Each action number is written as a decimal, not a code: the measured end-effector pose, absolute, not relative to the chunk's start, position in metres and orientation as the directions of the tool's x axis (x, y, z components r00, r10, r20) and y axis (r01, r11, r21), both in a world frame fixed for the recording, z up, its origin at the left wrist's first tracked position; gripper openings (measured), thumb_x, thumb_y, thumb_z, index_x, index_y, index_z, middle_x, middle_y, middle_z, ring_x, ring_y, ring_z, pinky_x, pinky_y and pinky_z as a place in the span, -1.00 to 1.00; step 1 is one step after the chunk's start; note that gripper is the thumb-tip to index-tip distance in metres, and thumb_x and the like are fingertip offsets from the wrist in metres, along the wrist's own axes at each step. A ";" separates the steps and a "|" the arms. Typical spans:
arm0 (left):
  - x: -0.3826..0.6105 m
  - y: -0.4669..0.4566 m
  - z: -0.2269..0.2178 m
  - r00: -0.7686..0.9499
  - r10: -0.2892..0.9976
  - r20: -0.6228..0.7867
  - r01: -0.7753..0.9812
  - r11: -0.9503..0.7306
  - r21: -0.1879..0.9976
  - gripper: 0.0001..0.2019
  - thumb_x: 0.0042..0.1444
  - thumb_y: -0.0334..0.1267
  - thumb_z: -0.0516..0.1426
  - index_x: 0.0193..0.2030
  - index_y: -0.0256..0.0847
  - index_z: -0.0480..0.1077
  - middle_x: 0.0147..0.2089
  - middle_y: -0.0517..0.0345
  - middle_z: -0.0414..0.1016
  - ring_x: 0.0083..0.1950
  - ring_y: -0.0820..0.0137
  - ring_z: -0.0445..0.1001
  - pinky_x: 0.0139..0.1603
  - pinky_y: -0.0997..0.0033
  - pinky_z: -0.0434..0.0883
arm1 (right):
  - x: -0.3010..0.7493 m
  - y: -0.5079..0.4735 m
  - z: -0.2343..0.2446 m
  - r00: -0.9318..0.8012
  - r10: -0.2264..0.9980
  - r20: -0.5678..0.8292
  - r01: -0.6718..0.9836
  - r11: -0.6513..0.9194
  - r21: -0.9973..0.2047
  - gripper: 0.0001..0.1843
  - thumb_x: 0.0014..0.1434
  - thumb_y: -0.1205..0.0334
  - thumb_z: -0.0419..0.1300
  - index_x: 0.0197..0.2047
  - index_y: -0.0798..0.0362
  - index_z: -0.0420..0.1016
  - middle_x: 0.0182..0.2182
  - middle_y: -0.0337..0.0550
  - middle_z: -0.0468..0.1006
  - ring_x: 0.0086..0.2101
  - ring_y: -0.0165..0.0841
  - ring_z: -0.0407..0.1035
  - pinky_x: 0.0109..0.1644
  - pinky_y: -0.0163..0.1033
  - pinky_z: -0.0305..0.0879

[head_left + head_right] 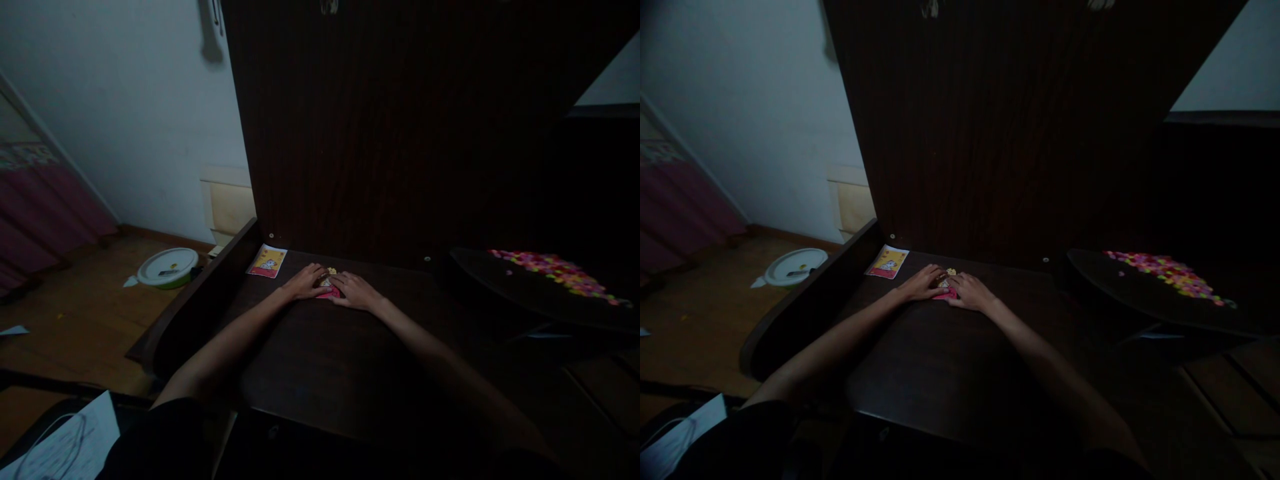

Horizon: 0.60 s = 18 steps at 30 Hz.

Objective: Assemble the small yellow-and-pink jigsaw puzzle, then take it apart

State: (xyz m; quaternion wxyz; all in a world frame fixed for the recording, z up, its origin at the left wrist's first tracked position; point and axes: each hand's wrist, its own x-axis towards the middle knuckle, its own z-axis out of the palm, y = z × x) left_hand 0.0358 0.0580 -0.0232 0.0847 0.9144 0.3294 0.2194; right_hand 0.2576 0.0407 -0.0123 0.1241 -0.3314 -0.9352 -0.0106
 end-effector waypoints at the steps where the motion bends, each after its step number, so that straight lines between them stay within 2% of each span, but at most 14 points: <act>1: 0.035 0.057 -0.023 0.691 0.636 0.344 0.563 -0.771 0.297 -0.52 0.25 0.05 0.13 0.17 -0.22 0.34 0.13 -0.11 0.40 0.15 0.14 0.36 0.19 0.13 0.32 | 0.257 0.040 -0.013 -0.759 0.604 0.243 0.614 0.788 -0.042 -0.49 0.23 0.06 0.22 0.16 0.19 0.43 0.07 0.20 0.51 0.02 0.00 0.40 0.14 0.08 0.32; 6: 0.030 0.052 -0.022 0.713 0.624 0.320 0.559 -0.781 0.279 -0.38 0.07 0.14 0.26 0.15 -0.23 0.38 0.21 -0.16 0.38 0.23 0.02 0.33 0.28 -0.04 0.22 | 0.255 0.042 -0.020 -0.786 0.556 0.272 0.581 0.814 0.015 -0.63 0.31 0.18 0.12 0.07 0.23 0.49 0.00 0.24 0.55 -0.03 -0.03 0.44 0.07 0.02 0.39; 8: 0.029 0.052 -0.021 0.718 0.621 0.315 0.557 -0.783 0.276 -0.38 0.06 0.12 0.28 0.16 -0.22 0.37 0.23 -0.15 0.38 0.23 0.03 0.34 0.27 -0.01 0.25 | 0.255 0.044 -0.023 -0.785 0.547 0.290 0.575 0.818 0.016 -0.68 0.33 0.24 0.06 0.04 0.20 0.51 -0.04 0.21 0.57 -0.05 -0.08 0.46 0.06 -0.02 0.41; 13: 0.028 0.056 -0.020 0.716 0.621 0.319 0.559 -0.784 0.270 -0.67 0.27 -0.10 0.13 0.08 -0.21 0.40 0.14 -0.09 0.45 0.16 0.17 0.42 0.19 0.18 0.35 | 0.257 0.050 -0.023 -0.747 0.565 0.351 0.594 0.804 -0.028 -0.65 0.38 0.27 -0.04 0.04 0.15 0.52 -0.14 0.12 0.61 -0.11 -0.13 0.48 0.03 -0.02 0.43; 16: 0.028 0.060 -0.020 0.707 0.626 0.330 0.565 -0.780 0.269 -0.77 0.32 -0.20 0.06 0.00 -0.22 0.42 0.06 -0.08 0.48 0.11 0.21 0.45 0.16 0.22 0.37 | 0.258 0.052 -0.022 -0.716 0.579 0.390 0.605 0.794 -0.068 -0.60 0.40 0.14 -0.02 0.16 0.10 0.43 0.00 0.08 0.56 -0.01 -0.13 0.43 0.11 0.01 0.40; 18: 0.029 0.062 -0.021 0.696 0.632 0.341 0.569 -0.775 0.276 -0.79 0.34 -0.23 0.02 -0.03 -0.21 0.43 0.02 -0.06 0.49 0.08 0.23 0.46 0.15 0.24 0.39 | 0.258 0.053 -0.025 -0.692 0.601 0.400 0.618 0.779 -0.102 -0.47 0.34 -0.02 0.07 0.27 0.08 0.33 0.16 0.09 0.45 0.13 -0.08 0.33 0.18 0.09 0.34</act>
